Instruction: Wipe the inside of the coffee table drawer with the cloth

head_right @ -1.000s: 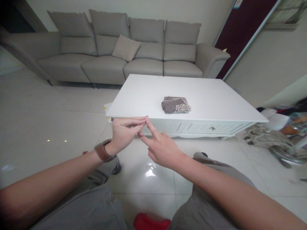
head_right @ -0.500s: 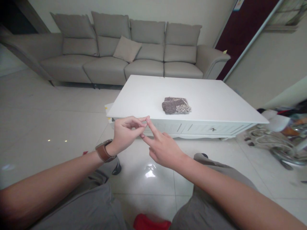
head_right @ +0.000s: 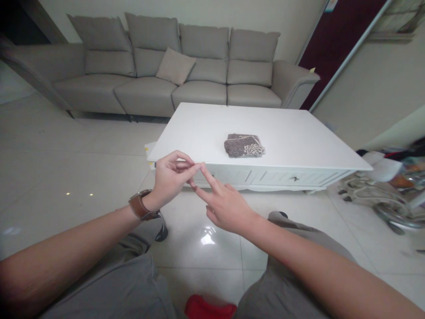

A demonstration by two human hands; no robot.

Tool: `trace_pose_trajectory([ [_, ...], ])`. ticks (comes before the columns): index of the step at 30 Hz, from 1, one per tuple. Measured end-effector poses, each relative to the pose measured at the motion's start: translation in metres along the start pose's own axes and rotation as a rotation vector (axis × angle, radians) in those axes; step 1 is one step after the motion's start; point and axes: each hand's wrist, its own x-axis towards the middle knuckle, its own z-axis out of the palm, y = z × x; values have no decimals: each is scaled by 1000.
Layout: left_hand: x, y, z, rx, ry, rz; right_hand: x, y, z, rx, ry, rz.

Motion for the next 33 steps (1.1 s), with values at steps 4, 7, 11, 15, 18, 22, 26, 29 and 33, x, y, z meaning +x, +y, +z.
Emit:
trace_pose_trajectory([
  [4, 1, -1, 0, 6, 2, -13, -1, 1, 1, 14, -12, -8],
  [7, 1, -1, 0, 4, -3, -18, 0, 2, 2, 17, -21, -9],
  [11, 1, -1, -1, 0, -5, -18, -1, 2, 2, 21, -25, -7],
  [15, 0, 0, 0, 8, -2, -20, -1, 2, 2, 34, -12, -13],
  [18, 0, 0, 0, 4, -3, -17, -2, 2, 2, 37, -11, -7],
  [22, 1, -2, 0, -1, 5, -23, -3, 3, 3, 52, -9, -4],
  [26, 2, -3, 0, 0, -7, -30, -3, 4, 3, 60, -5, -5],
  [29, 2, -2, -1, -2, -13, -37, -3, 3, 2, 62, -16, -6],
  [33, 2, -1, -1, -3, -19, -41, -3, 3, 1, 61, -26, -3],
])
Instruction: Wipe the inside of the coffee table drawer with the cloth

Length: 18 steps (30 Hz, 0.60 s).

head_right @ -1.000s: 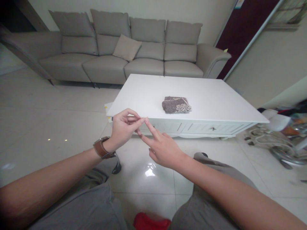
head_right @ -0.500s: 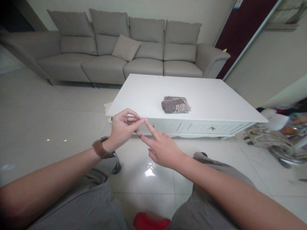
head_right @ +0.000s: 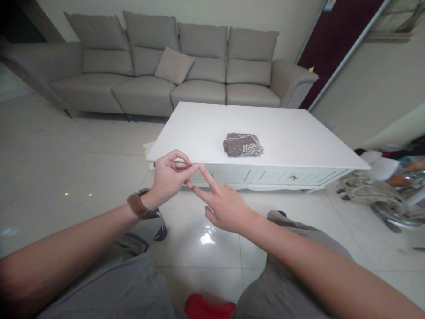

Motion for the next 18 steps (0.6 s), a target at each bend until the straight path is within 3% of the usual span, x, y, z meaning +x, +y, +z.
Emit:
trace_pose_trajectory([
  [18, 2, -2, -5, -18, -45, -12, -1, 0, 1, -2, 12, -15],
])
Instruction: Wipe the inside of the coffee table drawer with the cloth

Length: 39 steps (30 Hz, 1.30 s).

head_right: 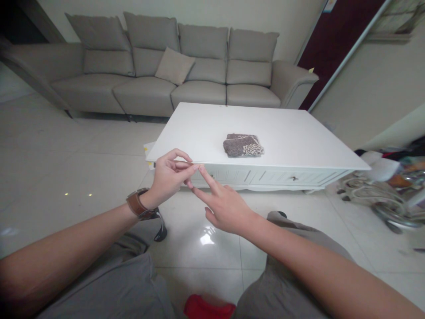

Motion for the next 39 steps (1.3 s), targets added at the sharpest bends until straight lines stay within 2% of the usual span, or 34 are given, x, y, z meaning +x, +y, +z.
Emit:
trace_pose_trajectory([
  [39, 1, -5, -1, 28, -60, 8, -1, 1, 0, 50, -8, 14],
])
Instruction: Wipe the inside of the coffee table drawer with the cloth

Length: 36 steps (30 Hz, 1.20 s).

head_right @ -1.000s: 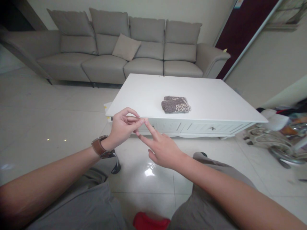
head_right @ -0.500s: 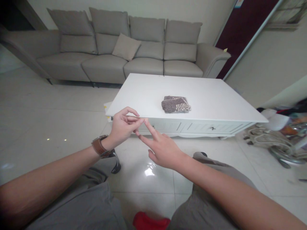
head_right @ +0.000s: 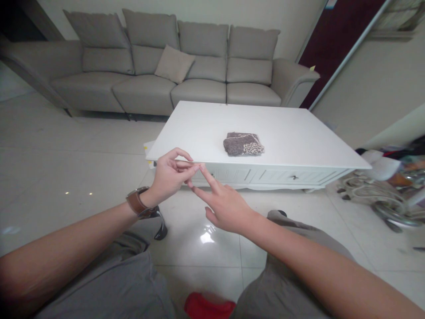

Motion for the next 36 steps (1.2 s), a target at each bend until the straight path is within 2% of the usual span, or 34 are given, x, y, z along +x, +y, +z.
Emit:
trace_pose_trajectory([
  [28, 3, -4, -2, 27, -8, -20, 0, 2, -3, 49, -29, 22],
  [32, 13, -16, -3, 40, 4, -39, 4, 19, -10, 110, 7, 25],
  [36, 29, -48, -8, 202, -136, -95, 10, 51, -22, 213, 147, 171],
])
